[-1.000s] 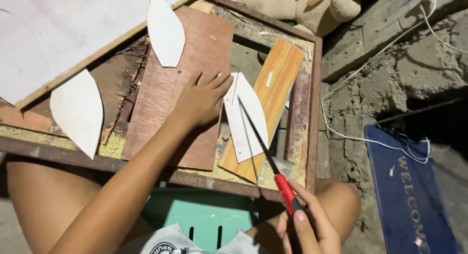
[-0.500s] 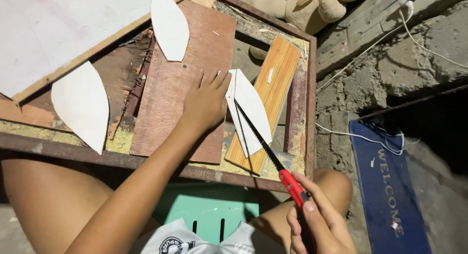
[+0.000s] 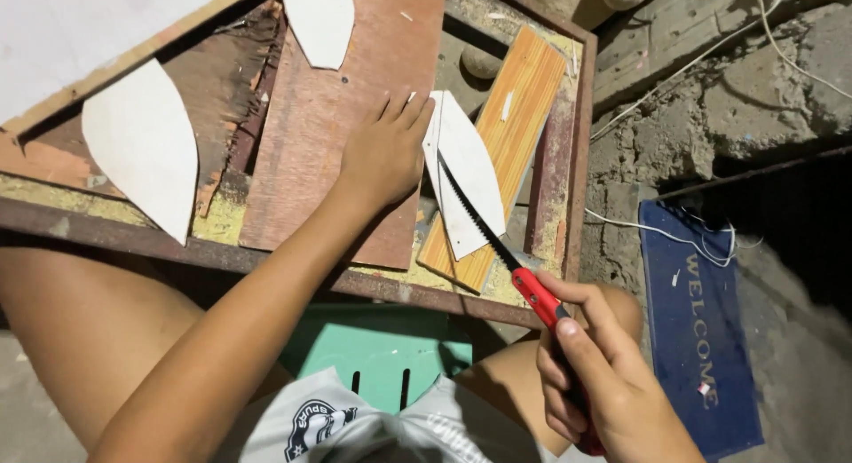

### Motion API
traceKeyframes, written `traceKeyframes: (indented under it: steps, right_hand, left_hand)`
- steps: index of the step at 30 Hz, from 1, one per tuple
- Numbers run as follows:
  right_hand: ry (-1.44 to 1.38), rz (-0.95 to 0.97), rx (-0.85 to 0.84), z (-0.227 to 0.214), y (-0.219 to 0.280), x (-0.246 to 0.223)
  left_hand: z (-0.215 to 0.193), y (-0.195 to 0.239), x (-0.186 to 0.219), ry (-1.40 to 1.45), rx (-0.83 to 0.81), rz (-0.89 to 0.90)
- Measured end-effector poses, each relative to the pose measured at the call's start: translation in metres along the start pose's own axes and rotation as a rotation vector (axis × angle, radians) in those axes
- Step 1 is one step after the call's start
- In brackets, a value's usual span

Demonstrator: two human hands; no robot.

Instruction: The person is using a hand saw to cut out leaf shapes from thin wooden boards.

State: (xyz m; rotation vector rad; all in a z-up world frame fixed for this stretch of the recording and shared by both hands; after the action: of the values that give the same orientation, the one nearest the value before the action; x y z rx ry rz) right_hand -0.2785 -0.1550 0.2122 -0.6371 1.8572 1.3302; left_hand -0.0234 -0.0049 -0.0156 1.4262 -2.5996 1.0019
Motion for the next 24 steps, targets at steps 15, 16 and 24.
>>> traceKeyframes:
  steps: [15,16,24]
  right_hand:
    - [0.156,-0.112,-0.022,0.064,-0.121,0.024]
    - [0.157,-0.102,-0.025,0.076,-0.131,0.017]
    - [0.216,-0.118,0.031,0.107,-0.172,-0.004]
  left_hand:
    - [0.003,0.002,0.001,0.063,0.102,0.024]
    - [0.0,0.003,0.002,0.064,0.093,0.019]
    - [-0.004,-0.003,0.002,0.015,0.101,0.014]
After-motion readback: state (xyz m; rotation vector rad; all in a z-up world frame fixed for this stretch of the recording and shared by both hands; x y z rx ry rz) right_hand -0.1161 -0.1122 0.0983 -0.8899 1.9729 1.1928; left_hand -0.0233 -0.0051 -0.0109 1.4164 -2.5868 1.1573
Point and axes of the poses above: each hand's wrist, its own y-axis away from the middle knuckle, its own z-axis out of the palm, x = y × z, the point moved 2 cm from there along -y, towards the middle knuckle, and after that the axes turned 10 degrees about x, right-handed, at the moved point
